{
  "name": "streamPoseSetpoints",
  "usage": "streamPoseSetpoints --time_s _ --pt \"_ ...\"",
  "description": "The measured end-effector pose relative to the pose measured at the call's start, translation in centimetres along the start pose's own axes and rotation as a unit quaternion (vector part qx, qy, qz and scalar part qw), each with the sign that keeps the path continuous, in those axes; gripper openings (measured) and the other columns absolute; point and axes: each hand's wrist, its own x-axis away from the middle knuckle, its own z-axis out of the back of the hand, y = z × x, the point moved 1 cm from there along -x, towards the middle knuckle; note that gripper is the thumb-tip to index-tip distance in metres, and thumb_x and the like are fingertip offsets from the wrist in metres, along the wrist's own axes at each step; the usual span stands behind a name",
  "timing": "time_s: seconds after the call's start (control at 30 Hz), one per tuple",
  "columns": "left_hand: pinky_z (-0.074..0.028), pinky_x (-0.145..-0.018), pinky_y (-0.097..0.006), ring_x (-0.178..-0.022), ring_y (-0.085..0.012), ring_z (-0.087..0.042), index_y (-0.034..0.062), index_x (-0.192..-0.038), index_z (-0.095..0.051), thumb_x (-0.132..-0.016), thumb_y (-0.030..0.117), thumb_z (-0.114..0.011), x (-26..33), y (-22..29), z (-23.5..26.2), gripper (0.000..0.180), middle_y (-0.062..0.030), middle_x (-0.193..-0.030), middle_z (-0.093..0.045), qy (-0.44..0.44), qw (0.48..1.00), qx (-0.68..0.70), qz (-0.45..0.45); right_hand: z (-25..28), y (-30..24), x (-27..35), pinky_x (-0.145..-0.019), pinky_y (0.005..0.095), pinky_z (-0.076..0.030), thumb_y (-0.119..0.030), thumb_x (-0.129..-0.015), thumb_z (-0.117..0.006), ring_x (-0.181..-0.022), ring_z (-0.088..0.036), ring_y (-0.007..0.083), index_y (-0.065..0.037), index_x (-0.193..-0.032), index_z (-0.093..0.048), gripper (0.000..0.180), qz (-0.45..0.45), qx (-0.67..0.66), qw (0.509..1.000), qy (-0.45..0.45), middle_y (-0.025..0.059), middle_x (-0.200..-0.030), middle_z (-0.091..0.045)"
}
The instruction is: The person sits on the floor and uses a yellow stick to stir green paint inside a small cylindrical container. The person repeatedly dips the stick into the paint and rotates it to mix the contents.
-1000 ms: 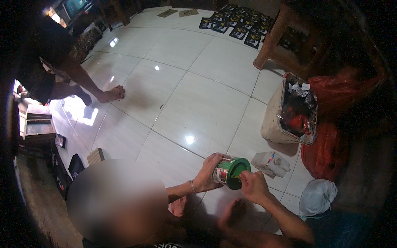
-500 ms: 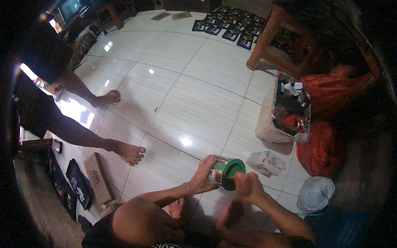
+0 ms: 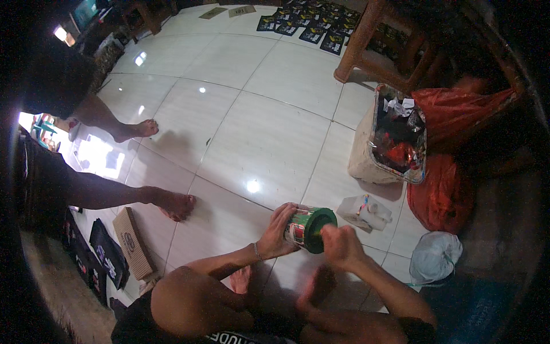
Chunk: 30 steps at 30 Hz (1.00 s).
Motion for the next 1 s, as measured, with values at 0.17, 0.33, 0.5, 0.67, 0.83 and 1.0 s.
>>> streamPoseSetpoints --time_s 0.17,0.33,0.5,0.67,0.83,1.0 --pt "-0.034 -0.115 -0.052 -0.139 -0.0437 -0.038 0.0007 -0.148 -0.028 -0.058 0.023 -0.094 -0.1 -0.2 0.0 0.114 -0.0227 -0.146 -0.043 -0.010 1.000 -0.003 0.022 -0.3 0.6 0.1 -0.061 0.0529 -0.050 -0.009 -0.094 -0.052 -0.064 -0.063 0.0457 -0.001 -0.081 -0.059 0.017 -0.005 -0.008 1.000 0.001 0.0265 -0.064 -0.060" --pt "-0.034 -0.115 -0.053 -0.138 -0.0448 -0.038 0.0006 -0.148 -0.027 -0.057 0.023 -0.095 0.0 -0.5 -0.1 0.116 -0.0230 -0.146 -0.043 -0.012 1.000 -0.012 0.017 0.6 0.5 -0.5 -0.058 0.0525 -0.049 -0.009 -0.092 -0.056 -0.064 -0.063 0.0457 0.000 -0.081 -0.058 0.015 -0.020 -0.017 1.000 0.010 0.0266 -0.065 -0.060" --pt "-0.034 -0.115 -0.052 -0.139 -0.0451 -0.037 0.0013 -0.149 -0.026 -0.055 0.021 -0.096 -0.1 0.0 0.2 0.118 -0.0230 -0.146 -0.043 -0.009 1.000 0.000 0.013 1.3 -0.2 -0.6 -0.059 0.0529 -0.049 -0.011 -0.090 -0.059 -0.065 -0.064 0.0462 0.001 -0.081 -0.058 0.016 -0.034 -0.074 0.996 0.031 0.0273 -0.065 -0.059" --pt "-0.034 -0.115 -0.051 -0.137 -0.0442 -0.038 0.0025 -0.150 -0.027 -0.053 0.018 -0.097 -0.1 -0.1 -0.3 0.120 -0.0222 -0.144 -0.045 0.015 0.999 0.043 -0.008 -0.4 1.0 0.1 -0.058 0.0515 -0.050 -0.011 -0.093 -0.058 -0.064 -0.066 0.0433 0.002 -0.082 -0.061 0.017 -0.033 -0.011 0.999 -0.016 0.0266 -0.066 -0.061" --pt "-0.035 -0.113 -0.050 -0.136 -0.0435 -0.040 0.0032 -0.149 -0.028 -0.053 0.017 -0.097 -0.6 0.3 0.0 0.119 -0.0217 -0.142 -0.046 0.010 1.000 0.022 -0.008 -0.1 1.3 0.0 -0.059 0.0514 -0.050 -0.013 -0.096 -0.056 -0.064 -0.066 0.0432 0.001 -0.085 -0.063 0.020 -0.027 -0.007 1.000 -0.014 0.0263 -0.065 -0.060" --pt "-0.036 -0.112 -0.051 -0.135 -0.0437 -0.041 0.0040 -0.149 -0.028 -0.053 0.017 -0.096 -0.2 0.3 0.3 0.119 -0.0215 -0.142 -0.047 0.007 1.000 0.011 0.001 1.2 0.2 -0.7 -0.058 0.0501 -0.050 -0.012 -0.094 -0.058 -0.064 -0.064 0.0443 0.002 -0.083 -0.063 0.018 -0.045 -0.027 0.999 0.002 0.0268 -0.065 -0.060"
